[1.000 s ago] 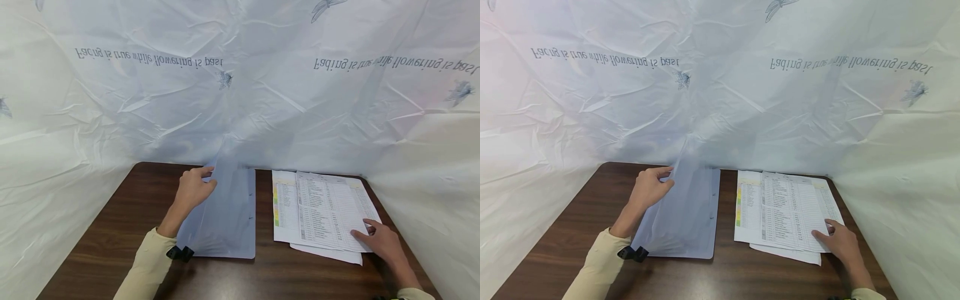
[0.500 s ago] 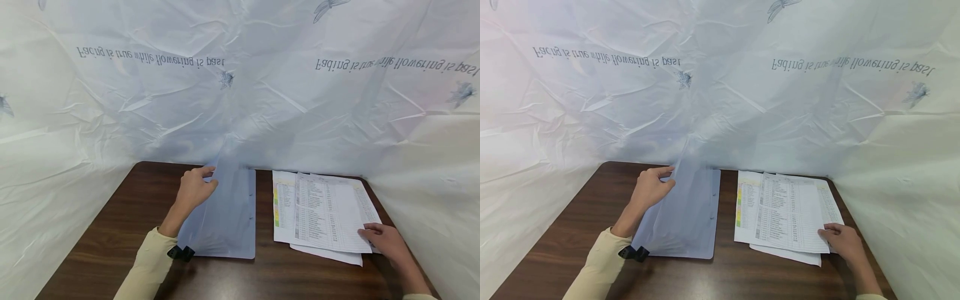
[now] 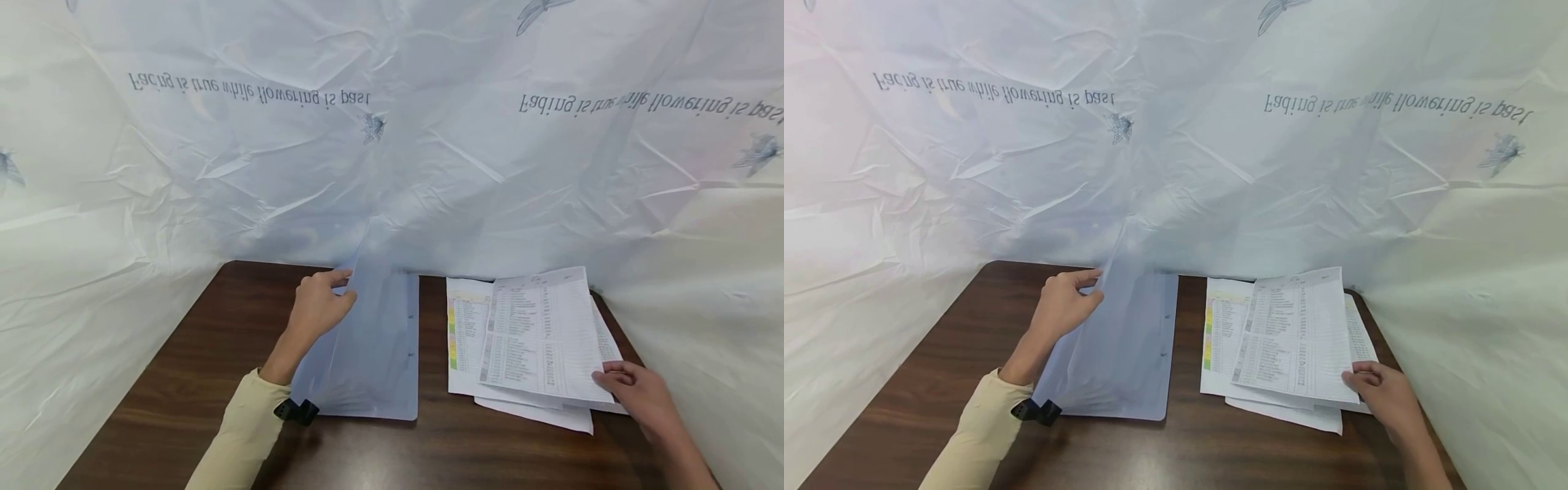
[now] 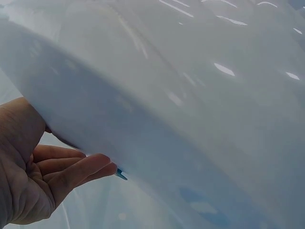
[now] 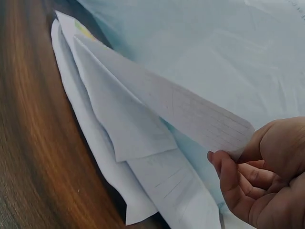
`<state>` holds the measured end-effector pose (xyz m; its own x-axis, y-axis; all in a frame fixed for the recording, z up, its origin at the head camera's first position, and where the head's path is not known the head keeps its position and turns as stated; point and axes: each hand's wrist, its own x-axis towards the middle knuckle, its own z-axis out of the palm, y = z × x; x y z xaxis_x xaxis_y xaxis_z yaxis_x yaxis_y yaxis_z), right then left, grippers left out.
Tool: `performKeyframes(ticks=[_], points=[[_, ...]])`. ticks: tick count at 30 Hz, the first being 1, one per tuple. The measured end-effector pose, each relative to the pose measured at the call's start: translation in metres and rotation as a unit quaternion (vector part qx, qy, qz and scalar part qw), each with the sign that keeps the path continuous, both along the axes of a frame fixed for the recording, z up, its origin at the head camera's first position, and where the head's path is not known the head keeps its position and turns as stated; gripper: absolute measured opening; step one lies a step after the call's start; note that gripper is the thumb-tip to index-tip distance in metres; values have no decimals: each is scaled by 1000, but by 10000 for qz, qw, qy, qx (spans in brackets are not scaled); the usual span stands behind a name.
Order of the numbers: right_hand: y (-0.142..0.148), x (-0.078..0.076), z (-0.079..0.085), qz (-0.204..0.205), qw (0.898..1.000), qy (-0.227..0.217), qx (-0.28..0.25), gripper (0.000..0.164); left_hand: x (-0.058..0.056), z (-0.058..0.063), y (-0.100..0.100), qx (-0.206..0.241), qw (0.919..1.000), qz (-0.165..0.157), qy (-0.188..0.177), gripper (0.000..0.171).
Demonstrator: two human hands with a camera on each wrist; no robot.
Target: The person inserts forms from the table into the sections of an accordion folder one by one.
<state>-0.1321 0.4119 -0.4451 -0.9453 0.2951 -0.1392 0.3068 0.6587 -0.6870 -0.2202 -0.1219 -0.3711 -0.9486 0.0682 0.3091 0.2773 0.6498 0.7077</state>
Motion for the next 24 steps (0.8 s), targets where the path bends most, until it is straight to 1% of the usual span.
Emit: performKeyframes(ticks=[7, 14, 18, 21, 24], points=[[-2, 9, 12, 78, 9999, 53, 75, 62, 0, 2, 1, -28, 10000, 56, 7, 49], [-7, 21, 23, 187, 9997, 133, -122, 61, 0, 0, 1, -66, 10000, 67, -25, 49], [-8, 25, 29, 279, 9996, 81, -73, 63, 0, 1, 0, -75, 9999, 69, 13, 49], [-11, 28, 34, 300, 9994, 148, -29, 61, 0, 1, 0, -71, 9999, 71, 30, 49], [-16, 30, 38, 282, 9991, 318, 6, 57, -1, 0, 0, -93, 9999, 79, 45, 49]])
